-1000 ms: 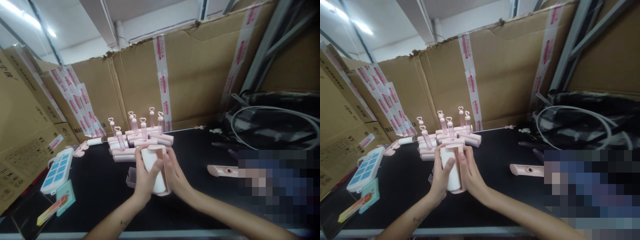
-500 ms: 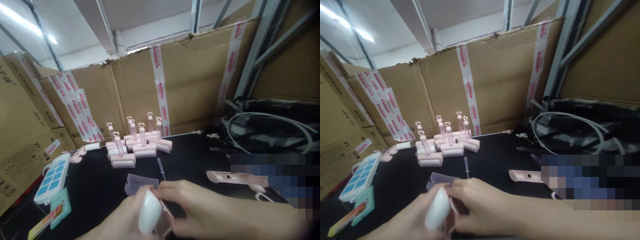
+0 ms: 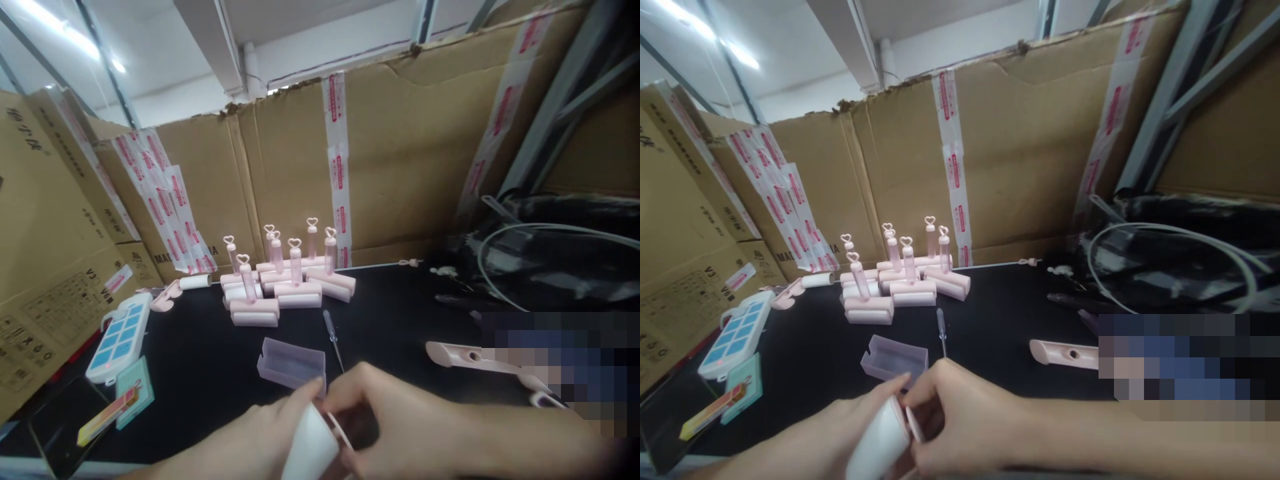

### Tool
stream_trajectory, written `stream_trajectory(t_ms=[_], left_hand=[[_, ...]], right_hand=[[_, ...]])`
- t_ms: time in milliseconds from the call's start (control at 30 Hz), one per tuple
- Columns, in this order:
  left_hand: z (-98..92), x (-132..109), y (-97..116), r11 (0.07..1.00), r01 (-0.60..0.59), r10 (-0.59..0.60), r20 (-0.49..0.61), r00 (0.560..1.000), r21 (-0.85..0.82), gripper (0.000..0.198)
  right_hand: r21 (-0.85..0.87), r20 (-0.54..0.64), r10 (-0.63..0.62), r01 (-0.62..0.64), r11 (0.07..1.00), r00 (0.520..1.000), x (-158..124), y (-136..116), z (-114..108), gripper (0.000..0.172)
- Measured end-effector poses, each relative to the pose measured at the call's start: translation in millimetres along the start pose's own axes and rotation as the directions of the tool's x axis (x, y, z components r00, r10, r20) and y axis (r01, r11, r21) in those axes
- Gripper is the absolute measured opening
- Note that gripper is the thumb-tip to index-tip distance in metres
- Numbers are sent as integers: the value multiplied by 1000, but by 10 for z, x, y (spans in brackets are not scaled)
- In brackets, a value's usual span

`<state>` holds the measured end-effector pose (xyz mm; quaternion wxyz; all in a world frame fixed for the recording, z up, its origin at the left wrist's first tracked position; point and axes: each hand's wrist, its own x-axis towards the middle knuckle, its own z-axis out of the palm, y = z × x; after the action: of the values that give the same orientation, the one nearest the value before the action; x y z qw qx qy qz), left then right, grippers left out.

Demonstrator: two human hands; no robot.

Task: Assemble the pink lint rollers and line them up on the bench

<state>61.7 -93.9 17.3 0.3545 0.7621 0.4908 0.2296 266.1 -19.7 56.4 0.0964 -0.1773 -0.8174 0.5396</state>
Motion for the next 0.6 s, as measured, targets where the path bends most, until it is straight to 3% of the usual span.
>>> stream_trajectory(t_ms=[67, 100, 233, 333, 467, 600], left_hand=[[-63, 63, 62, 999, -41, 41, -47, 998, -10, 94], [-86, 103, 93, 999, -37, 34, -91, 995, -26, 97], [-108, 304, 173, 992, -32, 3, -238, 971, -120, 88], [-114, 435, 152, 986, -81, 28, -331, 943, -146, 85], [-234, 455, -47, 986, -156, 165, -308, 937, 53, 102], [-434, 366, -458, 990, -116, 133, -235, 963, 85, 118]], right_hand=[[137, 51, -25, 18, 990, 998, 55, 93, -104, 31], [196, 24, -38, 33, 980, 999, 81, 157, -150, 37], [341, -222, -79, 153, 928, 972, 179, 433, -158, 63], [381, -279, -174, 275, 883, 944, 280, 522, -51, 62], [241, -381, -270, 377, 895, 884, 446, 449, -114, 51], [-110, -510, -267, 246, 963, 818, 562, 342, -353, 40]])
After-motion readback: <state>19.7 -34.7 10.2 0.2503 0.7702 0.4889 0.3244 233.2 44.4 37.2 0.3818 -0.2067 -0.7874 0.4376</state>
